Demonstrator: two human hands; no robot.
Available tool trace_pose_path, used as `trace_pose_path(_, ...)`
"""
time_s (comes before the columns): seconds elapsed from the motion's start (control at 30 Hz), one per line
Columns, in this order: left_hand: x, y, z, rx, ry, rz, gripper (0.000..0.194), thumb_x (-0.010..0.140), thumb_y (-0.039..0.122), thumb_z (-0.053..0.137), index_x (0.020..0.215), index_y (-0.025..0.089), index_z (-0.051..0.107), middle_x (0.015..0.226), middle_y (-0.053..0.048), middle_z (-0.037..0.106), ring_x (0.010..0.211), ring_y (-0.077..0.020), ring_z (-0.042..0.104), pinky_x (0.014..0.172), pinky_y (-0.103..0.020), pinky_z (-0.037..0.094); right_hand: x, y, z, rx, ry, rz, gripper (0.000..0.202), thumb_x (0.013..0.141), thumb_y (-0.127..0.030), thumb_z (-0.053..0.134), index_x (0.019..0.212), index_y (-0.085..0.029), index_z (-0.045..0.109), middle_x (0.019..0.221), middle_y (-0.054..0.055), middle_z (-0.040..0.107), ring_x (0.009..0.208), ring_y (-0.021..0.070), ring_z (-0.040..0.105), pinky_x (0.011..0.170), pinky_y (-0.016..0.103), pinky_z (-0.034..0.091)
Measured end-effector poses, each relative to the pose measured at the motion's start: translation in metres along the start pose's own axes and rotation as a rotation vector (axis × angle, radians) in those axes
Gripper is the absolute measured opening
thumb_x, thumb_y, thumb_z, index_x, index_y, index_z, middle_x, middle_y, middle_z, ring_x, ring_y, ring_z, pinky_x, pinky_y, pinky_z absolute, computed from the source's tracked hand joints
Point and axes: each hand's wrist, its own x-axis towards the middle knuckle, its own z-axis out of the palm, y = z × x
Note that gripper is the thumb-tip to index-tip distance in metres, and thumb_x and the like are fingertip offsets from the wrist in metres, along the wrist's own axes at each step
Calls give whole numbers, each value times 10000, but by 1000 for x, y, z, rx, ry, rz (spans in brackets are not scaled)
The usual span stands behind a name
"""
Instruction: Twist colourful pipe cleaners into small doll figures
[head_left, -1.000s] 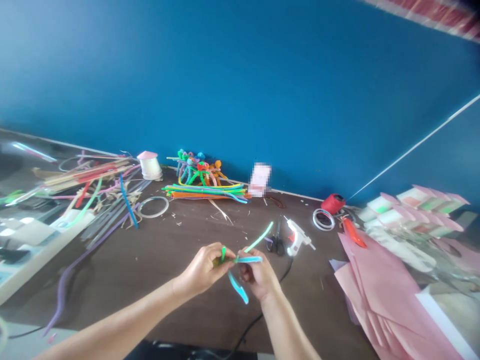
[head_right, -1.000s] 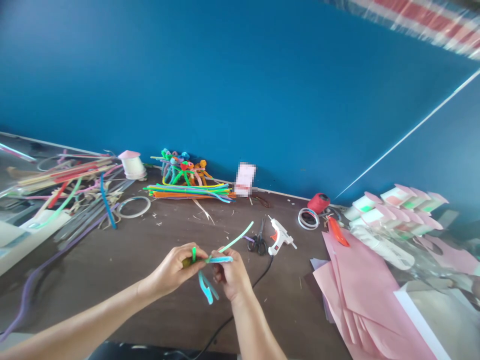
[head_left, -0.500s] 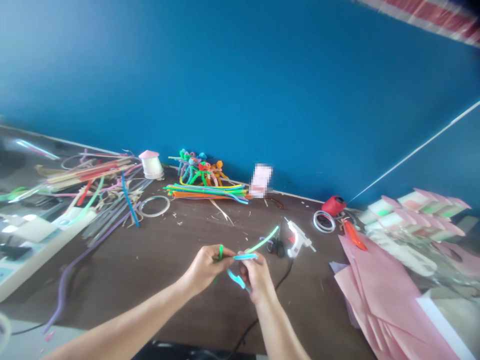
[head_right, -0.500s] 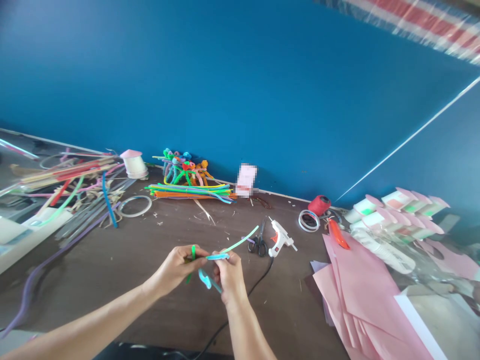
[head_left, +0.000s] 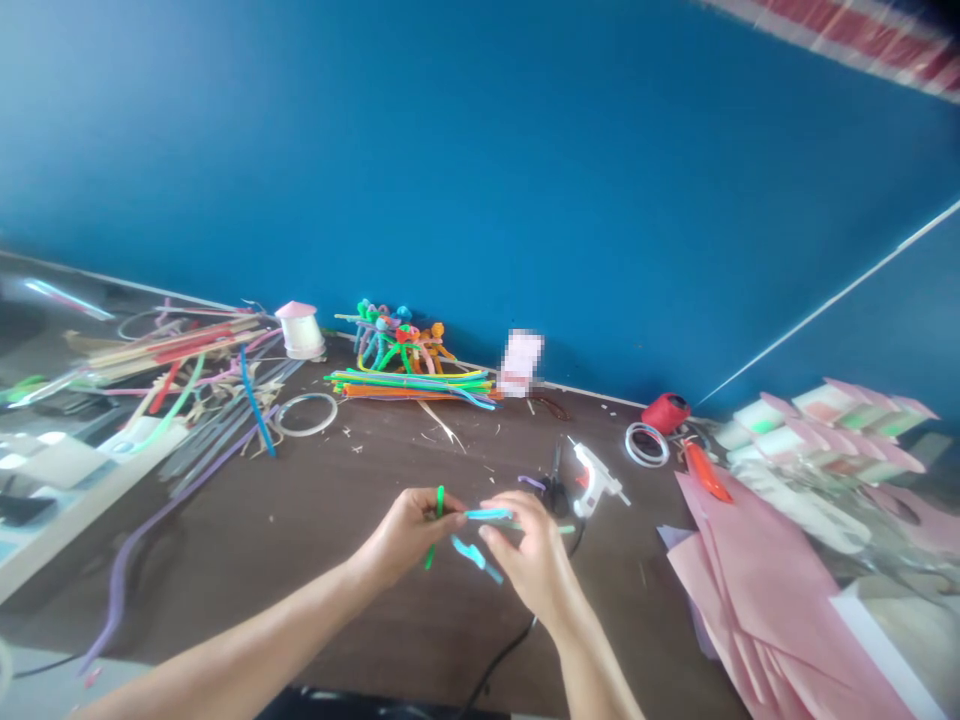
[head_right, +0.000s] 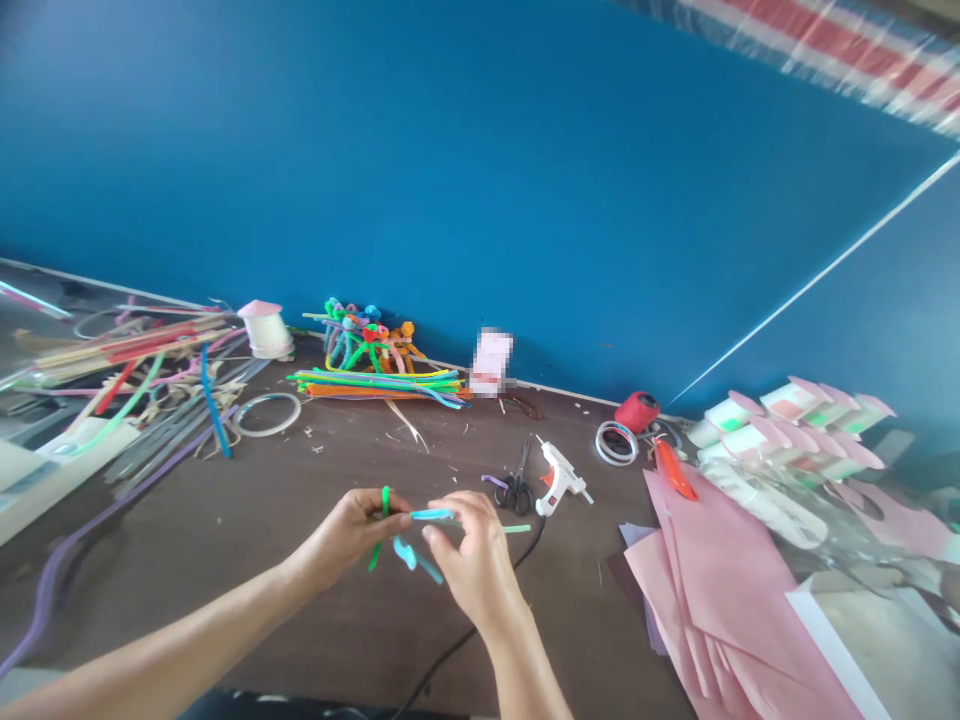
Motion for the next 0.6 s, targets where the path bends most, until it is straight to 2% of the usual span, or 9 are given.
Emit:
trace_pose_path(0.07, 0, -3, 2, 25, -26, -21, 298, 634, 403, 622, 695, 112, 626, 501, 16, 538, 432, -75, 414, 407, -185, 319, 2, 1, 7, 64, -65, 37, 107, 718, -243, 570, 782, -205, 647, 793, 36, 636, 774, 188, 572, 733, 285, 429)
trace_pose_path(0.23, 1, -6, -5, 104, -29, 33, 305, 616, 372, 647, 779, 116, 620, 574, 14, 562, 498, -91, 467, 464, -192, 372, 1, 5, 24, 189, -67, 160, 102, 730, -264, 560, 707, -178, 610, 661, 18, 617, 619, 151, 563, 585, 234, 426)
trace_pose_path(0.33, 2, -3, -13, -48, -74, -16, 426, 556, 305, 713, 927, 137, 587, 662, 14, 581, 571, -100, 509, 513, -193, 406, 1, 10, 29, 239, -46, 213, 120, 730, -274, 563, 677, -173, 598, 559, -1, 572, 516, 132, 525, 500, 221, 399)
trace_pose_path(0.4, 2, -1, -15, -297, -63, -137, 456, 580, 312, 707, 985, 162, 560, 733, 2, 595, 621, -101, 539, 552, -196, 431, 1, 15, 32, 280, 37, 235, 133, 742, -286, 554, 686, -171, 592, 553, 1, 563, 501, 131, 522, 487, 223, 399)
trace_pose_path(0.5, -2, 0, -14, -679, -86, -422, 411, 676, 484, 581, 911, 147, 580, 764, -29, 610, 645, -109, 571, 569, -212, 461, 0, 20, 35, 280, 192, 166, 105, 761, -272, 544, 739, -178, 587, 654, 24, 593, 593, 150, 562, 563, 243, 431)
trace_pose_path(0.6, -11, -1, -7, -903, -242, -641, 658, 669, 697, 366, 779, 96, 608, 734, -61, 614, 633, -137, 584, 515, -223, 470, -4, 22, 34, 175, 286, -21, 64, 775, -215, 532, 782, -193, 592, 794, 43, 607, 757, 172, 573, 719, 272, 425)
